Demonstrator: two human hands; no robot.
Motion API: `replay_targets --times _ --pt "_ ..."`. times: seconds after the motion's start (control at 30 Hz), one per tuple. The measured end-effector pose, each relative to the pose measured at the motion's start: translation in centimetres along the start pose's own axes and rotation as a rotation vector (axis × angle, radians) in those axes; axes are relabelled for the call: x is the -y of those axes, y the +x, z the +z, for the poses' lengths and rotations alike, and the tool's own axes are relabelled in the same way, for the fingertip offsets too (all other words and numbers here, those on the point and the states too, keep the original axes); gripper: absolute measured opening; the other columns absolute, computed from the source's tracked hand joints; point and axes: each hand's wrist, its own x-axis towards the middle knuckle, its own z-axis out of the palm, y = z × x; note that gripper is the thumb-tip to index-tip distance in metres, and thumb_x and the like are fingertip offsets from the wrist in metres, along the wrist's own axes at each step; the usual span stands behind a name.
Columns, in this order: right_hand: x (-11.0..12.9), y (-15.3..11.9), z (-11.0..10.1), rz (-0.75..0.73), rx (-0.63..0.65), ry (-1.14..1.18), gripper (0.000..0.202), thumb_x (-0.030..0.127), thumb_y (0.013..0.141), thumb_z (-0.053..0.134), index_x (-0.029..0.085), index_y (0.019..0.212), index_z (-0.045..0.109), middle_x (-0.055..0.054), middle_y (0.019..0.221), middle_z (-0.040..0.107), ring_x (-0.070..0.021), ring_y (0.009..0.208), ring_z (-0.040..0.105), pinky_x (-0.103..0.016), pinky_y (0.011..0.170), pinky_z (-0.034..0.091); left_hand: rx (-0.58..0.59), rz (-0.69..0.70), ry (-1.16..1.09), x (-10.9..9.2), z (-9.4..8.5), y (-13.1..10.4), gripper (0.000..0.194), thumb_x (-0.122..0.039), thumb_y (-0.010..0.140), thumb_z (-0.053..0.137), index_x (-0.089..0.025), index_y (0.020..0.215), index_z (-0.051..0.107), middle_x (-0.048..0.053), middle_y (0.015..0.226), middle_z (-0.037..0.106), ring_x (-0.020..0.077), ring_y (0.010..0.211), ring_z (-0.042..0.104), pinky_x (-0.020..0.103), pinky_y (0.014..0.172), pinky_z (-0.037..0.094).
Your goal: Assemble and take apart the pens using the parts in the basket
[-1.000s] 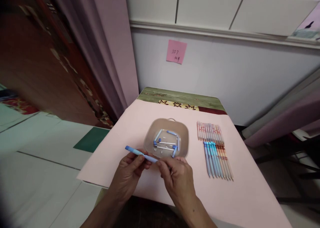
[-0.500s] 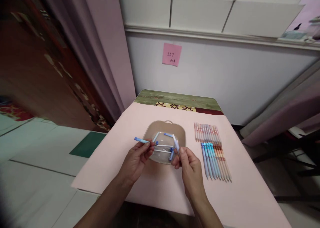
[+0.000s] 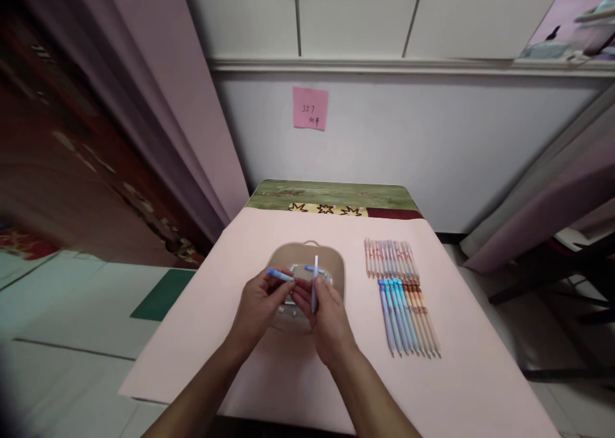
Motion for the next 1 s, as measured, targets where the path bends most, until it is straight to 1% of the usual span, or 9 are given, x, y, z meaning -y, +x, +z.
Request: replay_targets --times 0.07,0.23,0.37,0.47,0.63,0.73,0.8,0.87,1.0 --pt "1.2 0.6 -0.7 -0.037 -0.011 -0.034 0.031 0.042 0.074 0.072 0.015 0.087 0.064 -0.009 0.089 0.072 -0.0195 0.084 0.069 -0.032 0.080 0.055 -0.021 -0.098 -0.124 0.1 -0.1 0.8 0.019 -0.025 0.071 0.071 -0.017 0.087 0.064 0.004 0.079 0.072 0.0149 0.068 0.064 0.025 0.063 0.049" --pt "4.9 1.7 -2.9 -0.267 -0.067 -0.254 0.029 0.042 0.078 0.069 0.019 0.092 0.058 -0.003 0.086 0.069 -0.0119 0.070 0.063 -0.024 0.068 0.051 -0.012 -0.325 -0.374 0.5 -1.3 1.3 0.031 -0.024 0.067 0.076 -0.013 0.092 0.059 0.008 0.083 0.073 0.0115 0.058 0.060 0.022 0.053 0.047" --pt "6.2 2.3 -3.2 -0.231 0.015 -0.520 0.017 0.034 0.083 0.056 0.019 0.091 0.056 0.000 0.082 0.064 -0.0101 0.066 0.056 -0.023 0.064 0.046 -0.020 -0.448 -0.508 0.3 -2.3 1.0 0.031 -0.019 0.066 0.077 -0.013 0.090 0.057 0.010 0.083 0.073 0.0100 0.059 0.061 0.019 0.053 0.047" --pt "5.9 3.0 -2.5 -0.236 0.089 -0.806 0.012 0.028 0.081 0.050 0.019 0.085 0.056 0.002 0.075 0.060 -0.0105 0.061 0.049 -0.022 0.057 0.039 -0.044 -0.436 -0.540 0.1 -2.7 0.9 0.030 -0.023 0.069 0.075 -0.014 0.091 0.057 0.010 0.083 0.073 0.0120 0.064 0.064 0.021 0.058 0.050" --pt "4.8 5.0 -1.0 -0.305 0.271 -1.423 0.016 0.031 0.082 0.054 0.019 0.082 0.064 0.001 0.065 0.060 -0.0134 0.060 0.052 -0.023 0.056 0.036 -0.093 -0.378 -0.421 0.5 -3.0 0.7 0.027 -0.031 0.072 0.073 -0.014 0.088 0.059 0.008 0.079 0.073 0.0180 0.075 0.069 0.030 0.075 0.052" --pt "3.7 5.8 -0.3 -0.302 0.308 -1.761 0.018 0.026 0.084 0.052 0.019 0.079 0.068 -0.003 0.071 0.067 -0.0154 0.066 0.059 -0.023 0.059 0.037 -0.091 -0.401 -0.415 0.8 -3.1 0.4 0.028 -0.032 0.070 0.074 -0.013 0.086 0.061 0.007 0.080 0.073 0.0199 0.084 0.069 0.033 0.087 0.048" --pt "2.7 6.1 -0.1 -0.229 0.323 -1.956 0.019 0.025 0.083 0.052 0.019 0.084 0.070 -0.005 0.080 0.071 -0.0181 0.074 0.063 -0.024 0.063 0.039 -0.090 -0.405 -0.405 0.9 -3.2 0.2 0.028 -0.033 0.070 0.074 -0.014 0.086 0.061 0.007 0.080 0.074 0.0203 0.085 0.069 0.034 0.089 0.047" --pt "1.8 6.3 0.1 -0.152 0.340 -2.072 0.020 0.025 0.082 0.053 0.020 0.087 0.072 -0.008 0.085 0.073 -0.0208 0.080 0.066 -0.025 0.065 0.041 -0.087 -0.405 -0.397 0.8 -3.3 0.0 0.027 -0.033 0.071 0.073 -0.014 0.087 0.062 0.007 0.079 0.074 0.0202 0.084 0.069 0.034 0.088 0.046" --pt "0.1 6.4 0.4 -0.106 0.386 -2.121 0.021 0.023 0.080 0.054 0.019 0.088 0.074 -0.010 0.086 0.074 -0.0227 0.082 0.067 -0.025 0.065 0.043 -0.085 -0.384 -0.450 -0.1 -3.8 0.1 0.027 -0.032 0.071 0.074 -0.014 0.087 0.061 0.007 0.078 0.073 0.0184 0.077 0.068 0.034 0.083 0.048"
